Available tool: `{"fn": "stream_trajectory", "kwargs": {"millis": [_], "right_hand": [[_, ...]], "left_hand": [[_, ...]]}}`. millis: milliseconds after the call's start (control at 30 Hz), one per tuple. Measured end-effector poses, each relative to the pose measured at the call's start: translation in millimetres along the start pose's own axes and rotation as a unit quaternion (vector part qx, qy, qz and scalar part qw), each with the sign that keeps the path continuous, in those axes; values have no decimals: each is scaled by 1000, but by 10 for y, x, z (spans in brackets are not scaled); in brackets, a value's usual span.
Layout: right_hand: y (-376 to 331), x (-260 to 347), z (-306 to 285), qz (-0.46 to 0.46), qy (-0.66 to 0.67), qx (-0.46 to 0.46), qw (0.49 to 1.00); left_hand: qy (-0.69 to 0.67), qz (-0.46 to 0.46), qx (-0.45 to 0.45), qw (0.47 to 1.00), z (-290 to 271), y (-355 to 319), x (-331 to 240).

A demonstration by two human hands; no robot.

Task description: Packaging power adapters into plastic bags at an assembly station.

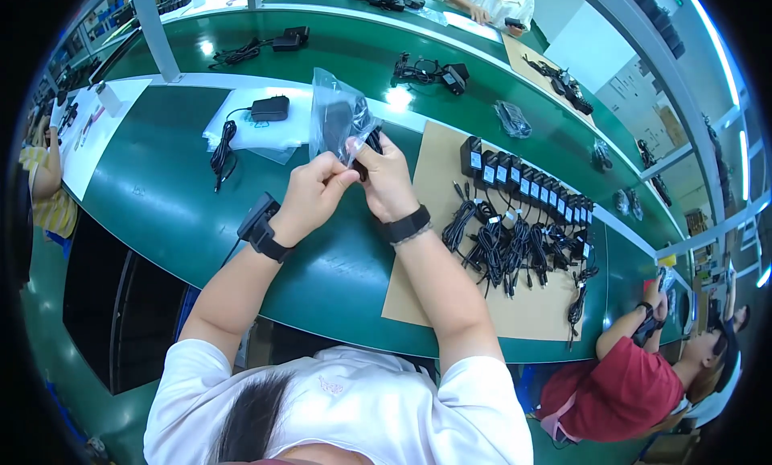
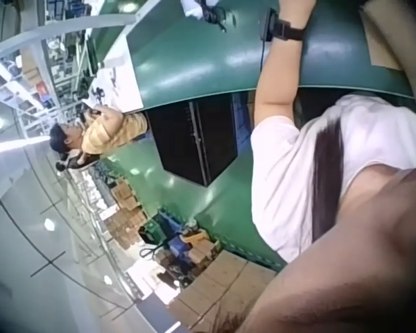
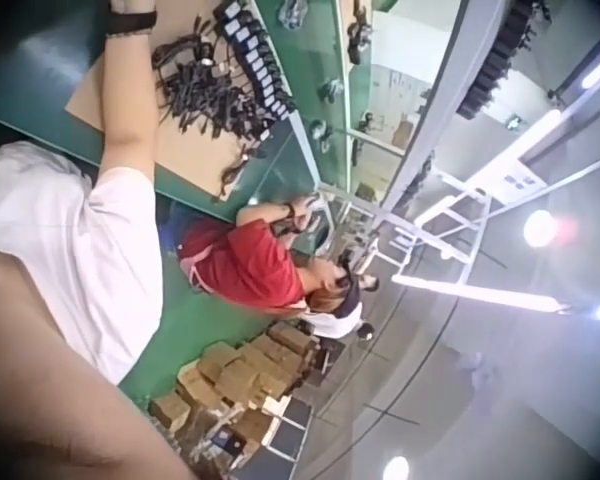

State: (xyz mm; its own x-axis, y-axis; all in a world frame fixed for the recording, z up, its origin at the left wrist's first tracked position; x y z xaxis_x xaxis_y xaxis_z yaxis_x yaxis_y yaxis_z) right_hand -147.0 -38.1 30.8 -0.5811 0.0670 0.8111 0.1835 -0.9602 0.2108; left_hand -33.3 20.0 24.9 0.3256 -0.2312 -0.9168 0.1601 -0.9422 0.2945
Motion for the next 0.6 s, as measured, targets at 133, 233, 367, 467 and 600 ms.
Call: {"fn": "stream_trajectory", "kwargs": {"millis": [133, 233, 367, 467, 600], "right_hand": [[-21, 11, 36, -362, -483, 197, 773], [-53, -43, 80, -358, -485, 215, 768], [120, -1, 9, -183, -480, 210, 832], [39, 35, 109, -343, -494, 264, 754], [143, -19, 40, -156, -413, 232, 867]], "left_hand": [[-18, 105, -54, 993, 18, -34, -30], [1, 96, -66, 993, 11, -26, -20], [-48, 8, -55, 997, 1, 22, 61], [-131, -11, -105, 986, 27, 1, 63], [-30, 39, -6, 999, 29, 26, -3]]}}
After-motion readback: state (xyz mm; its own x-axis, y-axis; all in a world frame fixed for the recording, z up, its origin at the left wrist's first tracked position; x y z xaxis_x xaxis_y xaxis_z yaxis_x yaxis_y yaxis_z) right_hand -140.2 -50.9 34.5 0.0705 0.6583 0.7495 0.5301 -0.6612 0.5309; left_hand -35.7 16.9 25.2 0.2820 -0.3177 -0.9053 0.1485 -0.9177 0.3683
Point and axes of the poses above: each hand's wrist, its own y-axis towards the middle knuckle, its own z-axis out of the palm, x = y × z, the point moved 1 cm from there along y, towards the middle knuckle, and after that the axes turned 15 degrees about -z, right-handed, at the moved point
